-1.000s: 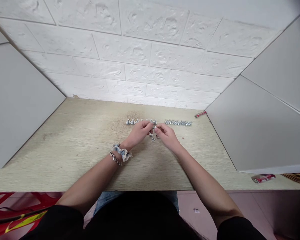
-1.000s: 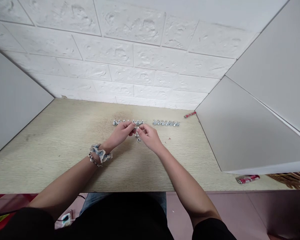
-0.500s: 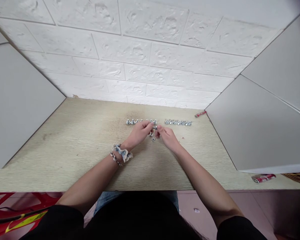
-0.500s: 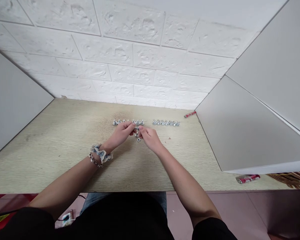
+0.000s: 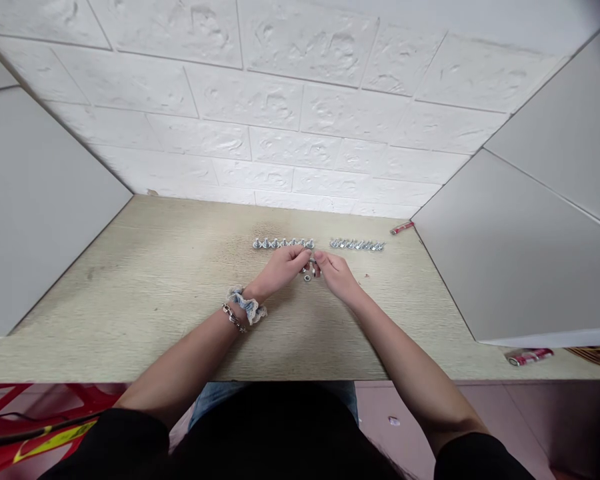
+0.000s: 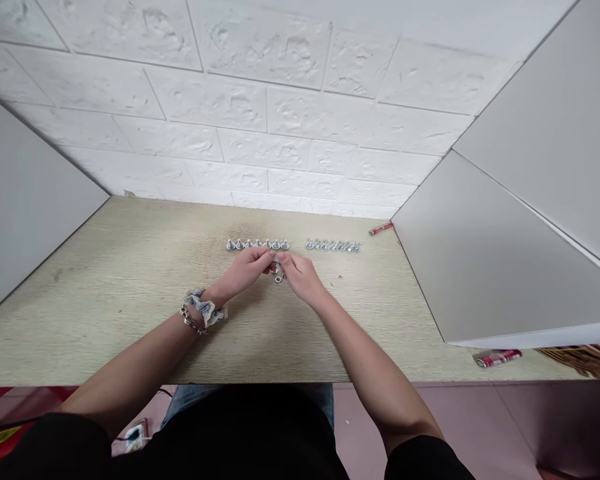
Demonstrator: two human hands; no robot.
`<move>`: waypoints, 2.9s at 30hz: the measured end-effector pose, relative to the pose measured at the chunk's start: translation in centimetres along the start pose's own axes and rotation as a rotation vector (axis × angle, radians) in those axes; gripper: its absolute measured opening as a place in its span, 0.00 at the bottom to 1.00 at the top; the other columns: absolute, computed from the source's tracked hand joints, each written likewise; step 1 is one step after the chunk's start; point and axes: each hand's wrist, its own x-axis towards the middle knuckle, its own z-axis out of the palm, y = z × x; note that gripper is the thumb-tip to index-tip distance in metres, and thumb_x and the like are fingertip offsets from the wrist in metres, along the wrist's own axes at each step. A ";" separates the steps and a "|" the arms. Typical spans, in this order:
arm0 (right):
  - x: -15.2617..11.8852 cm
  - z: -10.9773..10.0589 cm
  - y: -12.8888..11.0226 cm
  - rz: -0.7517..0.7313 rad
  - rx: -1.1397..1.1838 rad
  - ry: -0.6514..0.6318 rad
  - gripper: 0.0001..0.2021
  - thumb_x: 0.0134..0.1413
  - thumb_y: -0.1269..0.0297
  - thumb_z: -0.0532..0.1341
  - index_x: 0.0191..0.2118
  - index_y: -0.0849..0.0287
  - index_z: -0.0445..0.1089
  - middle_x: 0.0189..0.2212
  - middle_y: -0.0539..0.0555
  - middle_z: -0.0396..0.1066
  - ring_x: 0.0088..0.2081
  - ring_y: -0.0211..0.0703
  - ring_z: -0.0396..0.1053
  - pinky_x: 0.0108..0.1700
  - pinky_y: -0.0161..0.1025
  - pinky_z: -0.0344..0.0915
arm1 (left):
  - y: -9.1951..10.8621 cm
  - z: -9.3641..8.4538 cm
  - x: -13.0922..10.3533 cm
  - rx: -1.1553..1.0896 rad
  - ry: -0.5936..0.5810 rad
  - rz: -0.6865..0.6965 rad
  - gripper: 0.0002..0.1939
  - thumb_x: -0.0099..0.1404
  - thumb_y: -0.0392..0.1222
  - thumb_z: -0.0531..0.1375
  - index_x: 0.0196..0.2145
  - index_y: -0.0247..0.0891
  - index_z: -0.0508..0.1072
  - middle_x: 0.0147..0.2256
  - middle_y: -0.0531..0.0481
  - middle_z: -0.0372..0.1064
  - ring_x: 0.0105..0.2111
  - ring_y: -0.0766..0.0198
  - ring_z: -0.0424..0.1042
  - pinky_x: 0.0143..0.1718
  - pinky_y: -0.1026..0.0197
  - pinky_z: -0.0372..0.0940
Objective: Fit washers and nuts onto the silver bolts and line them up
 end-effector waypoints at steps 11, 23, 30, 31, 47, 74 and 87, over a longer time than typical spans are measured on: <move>0.3 0.1 0.5 -0.058 0.042 0.072 0.14 0.49 0.55 0.59 0.40 0.56 0.62 0.32 0.50 0.67 0.30 0.36 0.64 0.34 0.36 0.61 | -0.7 -0.1 0.5 0.042 0.115 -0.016 0.17 0.61 0.46 0.49 0.18 0.36 0.58 0.18 0.56 0.54 0.21 0.70 0.55 0.23 0.65 0.51; 0.3 -0.2 0.2 -0.029 0.012 0.051 0.17 0.54 0.47 0.51 0.29 0.58 0.62 0.24 0.49 0.61 0.27 0.36 0.59 0.30 0.34 0.58 | -0.8 -0.3 0.6 -0.022 0.229 -0.013 0.18 0.62 0.50 0.50 0.23 0.35 0.67 0.22 0.53 0.63 0.24 0.68 0.62 0.28 0.65 0.57; 0.2 0.1 0.4 0.018 0.121 -0.035 0.27 0.53 0.39 0.44 0.23 0.59 0.60 0.21 0.50 0.61 0.27 0.37 0.61 0.32 0.35 0.59 | -0.2 -0.1 0.2 0.003 0.069 0.051 0.18 0.63 0.49 0.49 0.21 0.36 0.64 0.20 0.54 0.62 0.23 0.69 0.61 0.27 0.65 0.57; 0.2 0.1 0.5 0.031 0.120 -0.034 0.28 0.52 0.38 0.44 0.22 0.59 0.59 0.20 0.50 0.60 0.26 0.37 0.60 0.32 0.35 0.59 | -0.2 0.0 0.2 0.002 0.051 0.054 0.18 0.63 0.49 0.48 0.21 0.36 0.64 0.20 0.54 0.63 0.23 0.69 0.61 0.27 0.65 0.56; 0.4 0.3 1.0 -0.028 0.170 0.074 0.22 0.50 0.55 0.58 0.50 0.53 0.52 0.38 0.51 0.64 0.29 0.34 0.63 0.31 0.35 0.60 | 0.2 -0.3 0.3 -0.009 0.152 -0.001 0.17 0.62 0.47 0.49 0.20 0.36 0.63 0.19 0.55 0.59 0.22 0.69 0.59 0.26 0.65 0.54; 0.5 0.2 1.0 0.050 0.188 0.014 0.23 0.52 0.42 0.50 0.25 0.59 0.61 0.22 0.48 0.60 0.27 0.36 0.59 0.31 0.35 0.57 | 0.0 0.2 -0.4 0.327 0.006 0.265 0.18 0.64 0.43 0.48 0.18 0.36 0.55 0.19 0.56 0.52 0.22 0.70 0.53 0.25 0.65 0.48; 0.6 0.1 0.5 -0.010 0.236 0.092 0.10 0.48 0.56 0.60 0.30 0.57 0.65 0.22 0.47 0.63 0.25 0.35 0.61 0.30 0.34 0.58 | -0.2 0.1 0.0 0.287 0.093 0.150 0.17 0.63 0.43 0.49 0.18 0.37 0.53 0.18 0.56 0.50 0.21 0.69 0.52 0.24 0.64 0.47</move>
